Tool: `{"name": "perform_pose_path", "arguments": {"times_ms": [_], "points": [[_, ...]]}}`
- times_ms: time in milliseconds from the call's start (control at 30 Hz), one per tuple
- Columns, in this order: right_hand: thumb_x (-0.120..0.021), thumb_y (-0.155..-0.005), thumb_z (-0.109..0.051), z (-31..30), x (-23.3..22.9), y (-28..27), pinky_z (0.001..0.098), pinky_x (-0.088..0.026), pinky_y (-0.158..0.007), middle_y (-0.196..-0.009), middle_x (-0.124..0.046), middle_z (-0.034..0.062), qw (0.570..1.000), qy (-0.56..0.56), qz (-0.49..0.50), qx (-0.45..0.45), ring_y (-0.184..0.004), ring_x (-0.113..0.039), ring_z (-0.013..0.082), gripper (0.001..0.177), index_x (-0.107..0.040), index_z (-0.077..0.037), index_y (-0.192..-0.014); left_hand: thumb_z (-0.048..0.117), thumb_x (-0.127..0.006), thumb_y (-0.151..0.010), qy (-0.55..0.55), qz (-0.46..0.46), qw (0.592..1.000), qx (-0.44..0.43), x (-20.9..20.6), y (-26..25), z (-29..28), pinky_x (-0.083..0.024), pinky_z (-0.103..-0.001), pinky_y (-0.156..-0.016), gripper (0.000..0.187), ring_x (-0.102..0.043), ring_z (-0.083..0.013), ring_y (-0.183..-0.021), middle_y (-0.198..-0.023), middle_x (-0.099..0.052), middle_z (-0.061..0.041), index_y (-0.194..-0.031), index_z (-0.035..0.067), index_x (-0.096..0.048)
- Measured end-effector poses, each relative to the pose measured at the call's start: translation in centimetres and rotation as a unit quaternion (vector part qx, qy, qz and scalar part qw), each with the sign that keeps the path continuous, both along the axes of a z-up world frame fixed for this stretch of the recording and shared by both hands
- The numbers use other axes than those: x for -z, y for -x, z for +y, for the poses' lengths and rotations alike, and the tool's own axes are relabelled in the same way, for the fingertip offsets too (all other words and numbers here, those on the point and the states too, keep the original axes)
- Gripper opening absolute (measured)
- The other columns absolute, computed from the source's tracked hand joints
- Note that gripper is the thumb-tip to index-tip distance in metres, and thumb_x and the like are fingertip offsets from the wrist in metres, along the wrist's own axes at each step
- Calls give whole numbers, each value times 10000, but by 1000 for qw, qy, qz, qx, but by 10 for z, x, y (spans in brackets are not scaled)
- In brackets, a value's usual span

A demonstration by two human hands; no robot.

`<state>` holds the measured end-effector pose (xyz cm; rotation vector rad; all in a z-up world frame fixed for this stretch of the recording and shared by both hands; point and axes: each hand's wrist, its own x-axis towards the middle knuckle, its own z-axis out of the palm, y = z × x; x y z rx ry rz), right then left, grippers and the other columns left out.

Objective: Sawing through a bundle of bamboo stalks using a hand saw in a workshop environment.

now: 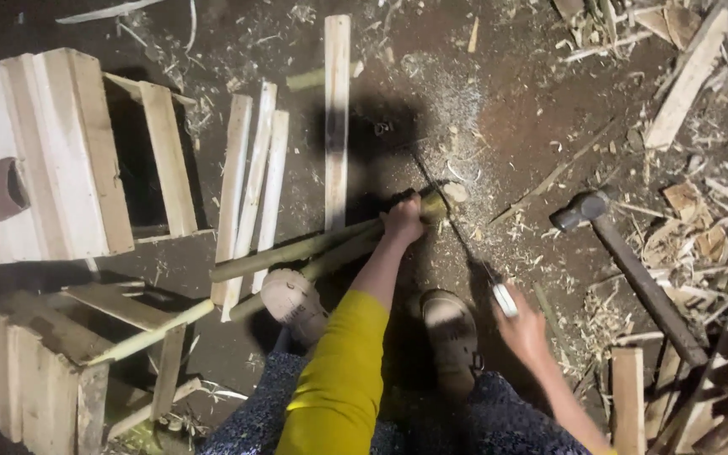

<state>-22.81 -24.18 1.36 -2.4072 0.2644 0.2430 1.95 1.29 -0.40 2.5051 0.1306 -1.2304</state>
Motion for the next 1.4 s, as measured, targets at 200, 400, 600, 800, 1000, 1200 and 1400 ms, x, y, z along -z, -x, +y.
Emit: {"name": "perform_pose_path", "arguments": {"times_ms": [200,400,600,800,1000,1200,1400], "points": [[-756,-799,-85,-56,-24,168,426,-654,-781,-1187,-741,195,986,0,152,74,-919,-767,323,597,-619,-112,-1379,93,-686,-872,-21,-27,999,-1,-3,-1,-3,-232,-778,-1142,570,-670,-347,-1089,-1103,-719,-119,-1408,125,-497],[-739,-810,-45,-26,-48,33,425,-607,-787,-1211,-705,232,996,-2,83,-12,-1088,-569,345,471,-652,-5,-1271,212,-781,-806,-28,-89,995,37,31,15,6,-464,-655,-957,506,-691,-363,-1004,-1049,-719,-122,-1245,134,-540],[-717,-880,-10,18,-30,-70,447,-559,-763,-824,-769,261,993,-25,111,-30,-481,-748,260,609,-520,-34,-1455,156,-750,-822,-18,-84,996,36,13,0,5,-360,-768,-1027,499,-682,-390,-1009,-1067,-715,-147,-1270,113,-534],[-740,-834,-60,-49,-54,135,352,-551,-837,-1104,-734,116,971,-43,215,93,-901,-691,229,669,-566,-184,-1468,60,-616,-879,-30,-13,999,4,-1,-7,-3,-259,-788,-1126,394,-661,-374,-1106,-1136,-700,-134,-1256,153,-545],[-791,-764,-30,-57,-37,168,365,-617,-782,-1195,-749,154,984,-21,119,133,-939,-765,265,585,-664,-61,-1334,244,-562,-941,-27,-81,996,23,23,-7,4,-442,-616,-962,401,-697,-353,-979,-1032,-733,-122,-1325,131,-534],[-748,-785,-44,-96,-27,136,323,-675,-512,-1026,-770,229,985,-41,156,67,-669,-790,258,612,-622,-30,-1384,365,-601,-947,-3,-114,993,2,23,-21,18,-515,-585,-845,461,-714,-366,-925,-1022,-736,-161,-1314,90,-554],[-780,-696,-24,-110,0,201,306,-651,-751,-1056,-773,164,992,-81,61,71,-846,-779,207,585,-688,-45,-1273,61,-779,-778,21,-122,992,26,2,0,1,-491,-621,-902,529,-709,-388,-990,-1074,-732,-148,-1254,99,-553]]}}
